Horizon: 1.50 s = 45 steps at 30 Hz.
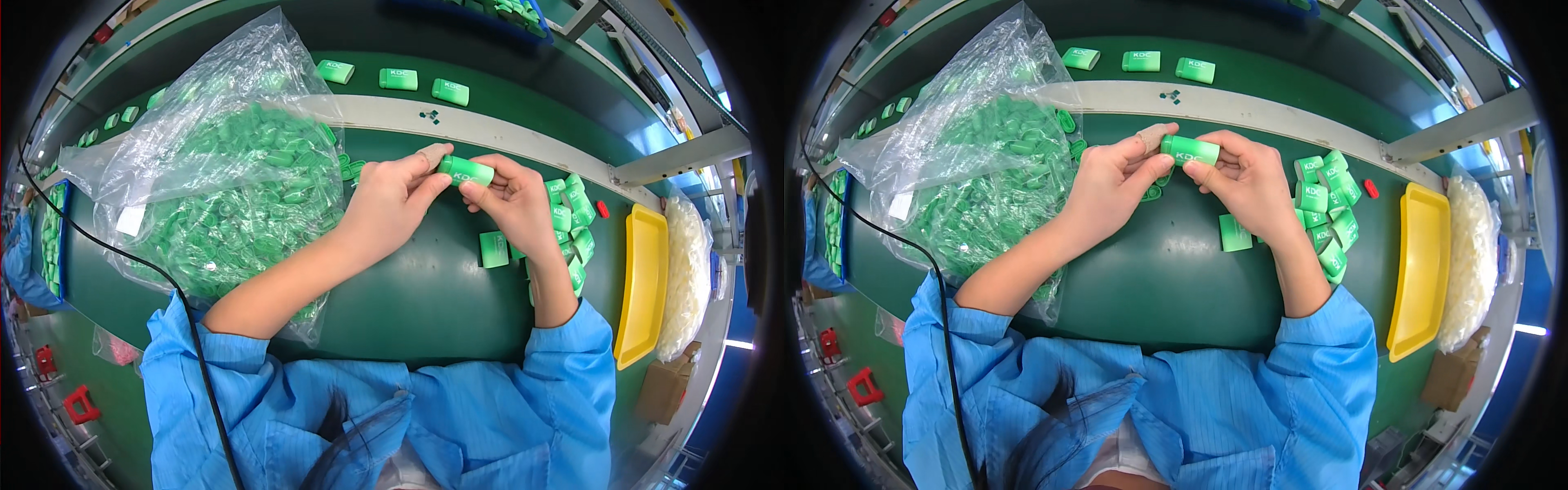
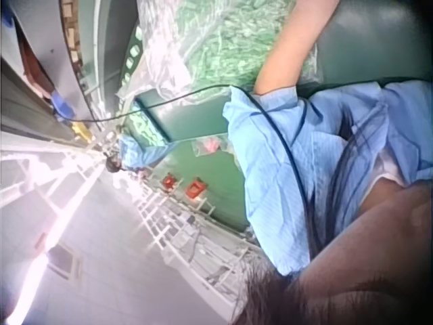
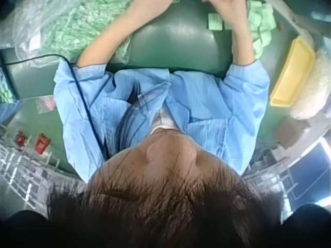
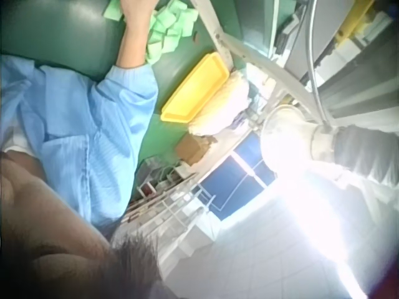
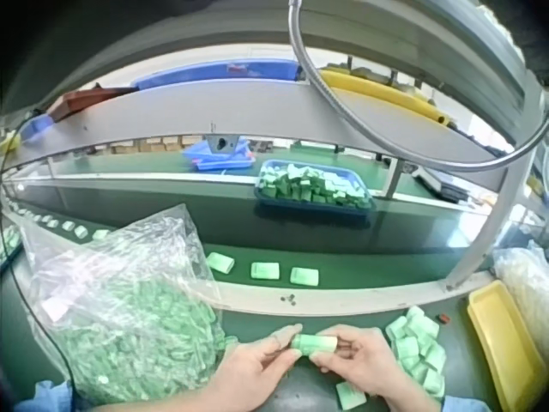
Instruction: The person repeatedly picks up small green plastic components from a pile on a green workbench and inserts them into larger green rectangular plastic blocks. The person handles the items one at a time, snapping the small pieces into the blocks and placing the assembled units on the table.
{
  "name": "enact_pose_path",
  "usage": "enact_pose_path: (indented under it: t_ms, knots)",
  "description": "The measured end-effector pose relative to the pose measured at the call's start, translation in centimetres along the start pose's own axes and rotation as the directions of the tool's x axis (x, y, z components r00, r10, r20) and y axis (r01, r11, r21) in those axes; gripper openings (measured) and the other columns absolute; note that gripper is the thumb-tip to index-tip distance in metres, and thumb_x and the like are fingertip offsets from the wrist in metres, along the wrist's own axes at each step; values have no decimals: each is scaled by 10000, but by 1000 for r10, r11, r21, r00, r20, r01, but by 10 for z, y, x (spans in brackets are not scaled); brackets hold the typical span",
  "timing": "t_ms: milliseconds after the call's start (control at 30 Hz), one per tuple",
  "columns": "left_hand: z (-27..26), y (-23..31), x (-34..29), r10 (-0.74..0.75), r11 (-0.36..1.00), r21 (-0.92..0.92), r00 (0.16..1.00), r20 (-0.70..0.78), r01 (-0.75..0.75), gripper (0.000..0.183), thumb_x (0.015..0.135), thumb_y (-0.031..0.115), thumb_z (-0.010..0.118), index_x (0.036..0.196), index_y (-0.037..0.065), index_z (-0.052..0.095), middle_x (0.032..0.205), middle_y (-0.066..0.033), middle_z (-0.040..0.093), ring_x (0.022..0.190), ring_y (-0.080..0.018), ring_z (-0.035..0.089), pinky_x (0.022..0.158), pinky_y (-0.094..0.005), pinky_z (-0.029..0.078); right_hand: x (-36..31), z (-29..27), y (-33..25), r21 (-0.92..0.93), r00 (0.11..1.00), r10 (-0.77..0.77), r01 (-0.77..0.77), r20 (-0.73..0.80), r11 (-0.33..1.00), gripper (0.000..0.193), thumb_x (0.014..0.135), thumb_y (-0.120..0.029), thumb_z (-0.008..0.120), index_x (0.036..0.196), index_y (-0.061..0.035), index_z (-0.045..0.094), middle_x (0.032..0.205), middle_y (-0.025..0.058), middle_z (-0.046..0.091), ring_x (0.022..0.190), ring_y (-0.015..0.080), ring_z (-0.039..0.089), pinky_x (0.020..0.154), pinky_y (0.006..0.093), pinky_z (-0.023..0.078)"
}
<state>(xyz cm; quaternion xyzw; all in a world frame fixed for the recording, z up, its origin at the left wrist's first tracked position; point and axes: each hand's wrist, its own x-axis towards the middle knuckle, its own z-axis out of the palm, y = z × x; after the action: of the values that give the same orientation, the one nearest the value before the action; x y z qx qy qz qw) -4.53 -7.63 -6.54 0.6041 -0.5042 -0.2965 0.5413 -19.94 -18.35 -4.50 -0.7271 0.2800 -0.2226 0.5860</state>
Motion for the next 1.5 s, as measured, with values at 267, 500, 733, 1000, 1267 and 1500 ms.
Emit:
enact_pose_path:
  t_ms: [267, 500, 733, 1000, 1267, 1500]
  knots:
    - [15, 3, -17, 286, 926, 296, 947, -149, -233, 467, 871, -31, 502, 1330, 3, 423, 814, -212, 635, 693, -346, 640, 617, -374, 497, -14, 30, -7, -434, 925, -324, 214, -198, 875, 204, 794, -66, 717, 947, 34, 628, 709, 43, 654, 612, 60, 598, 552, 222, 503]
    - [-5, 3, 13, 134, 963, 256, 976, -170, -87, 430, 826, 58, 613, 1241, 12, 506, 1070, -168, 597, 839, -320, 619, 758, -356, 503, 50, -12, -11, -265, 996, -10, -15, -93, 964, 271, 835, -241, 682, 927, 9, 630, 697, 1, 588, 600, 62, 512, 560, 221, 425]
    - [-13, -1, 17, 440, 614, 546, 822, 362, -570, 216, 715, -6, 610, 924, 31, 649, 1006, -110, 585, 993, -272, 533, 858, -362, 467, 120, -85, 35, -660, 946, 63, -269, -319, 701, 387, 797, -382, 689, 897, -10, 658, 755, 18, 597, 629, 107, 473, 578, 250, 397]
    - [-13, 3, 17, 269, 459, 660, 801, 535, -595, 252, 701, 12, 613, 949, 38, 652, 912, -78, 606, 857, -247, 590, 732, -353, 509, -13, -58, -28, -832, 998, 17, 35, 53, 554, 304, 739, -270, 743, 901, -25, 661, 921, 87, 622, 864, 251, 558, 790, 368, 437]
    - [-9, 12, 17, -8, 970, 233, 953, 303, -66, 309, 825, 43, 608, 1130, -4, 603, 910, -71, 627, 724, -149, 624, 631, -300, 510, -62, -15, -16, -794, 951, -272, 277, 147, 540, 254, 719, -181, 752, 831, -9, 603, 913, 127, 610, 901, 285, 565, 760, 403, 455]
    - [-7, 0, 15, -312, 762, -486, 901, 303, 428, 279, 902, 74, 573, 1156, -41, 575, 1006, -92, 639, 866, -122, 638, 790, -235, 530, -15, 0, -20, -386, 999, -27, 10, -40, 922, 221, 786, -85, 689, 991, -32, 623, 828, 105, 660, 670, 211, 636, 573, 306, 481]
